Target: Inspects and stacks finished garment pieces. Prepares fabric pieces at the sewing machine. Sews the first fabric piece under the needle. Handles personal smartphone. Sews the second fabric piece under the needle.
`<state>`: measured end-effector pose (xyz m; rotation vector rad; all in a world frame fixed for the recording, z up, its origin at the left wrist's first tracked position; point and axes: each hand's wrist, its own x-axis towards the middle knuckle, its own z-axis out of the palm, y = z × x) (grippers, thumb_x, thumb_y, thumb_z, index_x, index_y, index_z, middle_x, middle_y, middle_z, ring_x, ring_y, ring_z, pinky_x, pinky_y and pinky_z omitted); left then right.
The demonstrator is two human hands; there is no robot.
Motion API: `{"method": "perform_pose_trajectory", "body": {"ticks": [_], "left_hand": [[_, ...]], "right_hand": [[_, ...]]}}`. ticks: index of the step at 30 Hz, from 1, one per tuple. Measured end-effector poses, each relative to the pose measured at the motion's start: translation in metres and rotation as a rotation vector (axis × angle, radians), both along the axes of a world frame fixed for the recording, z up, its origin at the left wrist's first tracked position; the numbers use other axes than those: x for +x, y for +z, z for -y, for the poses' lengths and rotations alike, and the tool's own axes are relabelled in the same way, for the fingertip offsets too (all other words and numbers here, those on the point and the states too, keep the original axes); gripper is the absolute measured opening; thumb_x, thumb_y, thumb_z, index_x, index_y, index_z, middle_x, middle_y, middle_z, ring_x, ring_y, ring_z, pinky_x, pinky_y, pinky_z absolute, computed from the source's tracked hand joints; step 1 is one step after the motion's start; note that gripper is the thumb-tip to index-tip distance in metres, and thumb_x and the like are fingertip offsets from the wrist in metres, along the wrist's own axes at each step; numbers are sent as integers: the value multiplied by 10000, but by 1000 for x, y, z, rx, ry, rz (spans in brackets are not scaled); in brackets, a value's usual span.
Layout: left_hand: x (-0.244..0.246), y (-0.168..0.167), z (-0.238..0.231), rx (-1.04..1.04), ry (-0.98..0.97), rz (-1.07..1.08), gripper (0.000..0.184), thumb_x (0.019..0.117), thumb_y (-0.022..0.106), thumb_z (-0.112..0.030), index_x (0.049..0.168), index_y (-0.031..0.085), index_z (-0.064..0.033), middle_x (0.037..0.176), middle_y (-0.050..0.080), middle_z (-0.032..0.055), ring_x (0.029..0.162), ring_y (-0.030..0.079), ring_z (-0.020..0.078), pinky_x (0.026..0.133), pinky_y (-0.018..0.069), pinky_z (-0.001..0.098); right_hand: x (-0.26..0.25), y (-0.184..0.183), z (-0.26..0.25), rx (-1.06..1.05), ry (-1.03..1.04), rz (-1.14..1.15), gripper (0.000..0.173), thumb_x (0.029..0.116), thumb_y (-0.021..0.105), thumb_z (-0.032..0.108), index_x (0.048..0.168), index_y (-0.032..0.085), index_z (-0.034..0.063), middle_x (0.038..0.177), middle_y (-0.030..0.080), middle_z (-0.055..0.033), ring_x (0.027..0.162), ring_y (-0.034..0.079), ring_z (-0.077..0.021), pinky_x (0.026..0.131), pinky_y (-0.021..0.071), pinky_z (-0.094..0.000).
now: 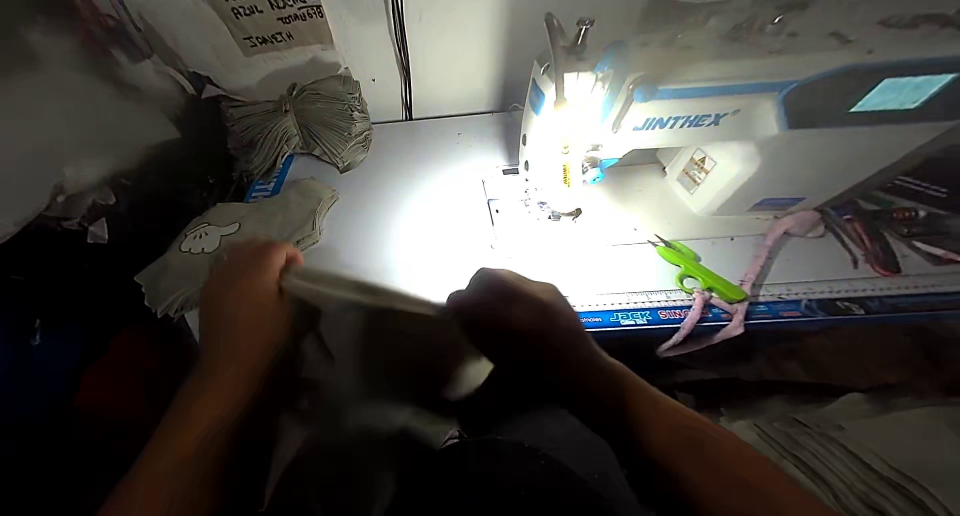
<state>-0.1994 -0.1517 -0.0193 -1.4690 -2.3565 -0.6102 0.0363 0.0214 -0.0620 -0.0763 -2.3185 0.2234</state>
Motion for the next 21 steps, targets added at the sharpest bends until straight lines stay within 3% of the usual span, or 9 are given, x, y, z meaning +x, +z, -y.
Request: {"method": "perform_pose_trajectory", "body": {"ticks": [3,5,7,10,11,13,15,19,21], "left_hand": [[-11,40,-21,285,-51,-141,233,1005,526,-60,1098,649,114,1109,648,341,1078,616,513,948,468,625],[-19,49,-22,491,-55,-230,274,1042,529,-153,1138,654,71,1151,659,294,1107,624,413,984,480,502],[-21,40,-16,540,-102,-303,281,1032,514,-143,1138,643,83,1166,653,296,1124,615,411,996,478,496],[-24,-7,-9,326,-218,-297,240,959,501,-49,1081,661,81,1148,671,282,1140,614,473,1018,448,615],[-30,-29,-7,215,-261,-249,265,915,499,-42,1077,680,64,1150,681,259,1145,618,475,1012,447,644],[-42,-71,-2,28,-339,-173,290,876,514,-5,1059,737,26,1134,721,202,1128,656,443,990,482,645],[-48,-95,3,-105,-384,-143,282,883,521,14,1020,766,-14,1105,746,146,1106,689,385,978,519,600],[-46,-89,8,-252,-426,-83,319,856,510,-2,1024,776,-48,1140,743,116,1095,701,358,921,551,584],[-39,-69,5,-329,-458,-31,332,829,504,-72,1025,772,-49,1115,747,119,1055,715,349,896,558,581]], "right_hand": [[6,44,-8,66,-149,-431,81,945,676,116,980,742,83,898,648,-64,891,621,-146,803,513,-254],[14,58,-9,97,-182,-541,96,939,704,127,1028,727,98,974,621,-54,1002,590,-156,903,485,-300],[21,47,-7,70,-185,-521,110,950,691,189,1053,700,150,1013,583,-11,1066,572,-131,961,479,-301],[28,-6,-10,-27,-163,-352,110,997,638,274,1076,697,225,1012,593,24,1114,571,-127,1035,470,-318],[31,-26,-12,-47,-186,-263,122,1005,621,289,1070,713,245,998,617,25,1081,586,-135,1000,484,-320],[38,-61,-15,-53,-249,-89,164,978,608,282,1013,766,258,945,692,16,929,649,-156,817,525,-343],[45,-84,-19,-69,-245,46,190,1004,589,276,976,771,231,898,705,14,897,682,-165,794,561,-383],[57,-95,-24,-117,-151,140,185,961,610,316,969,771,226,845,689,40,865,689,-128,952,542,-445],[60,-87,-28,-198,-131,150,287,965,602,452,983,777,226,886,717,51,896,686,-117,910,541,-404]]}}
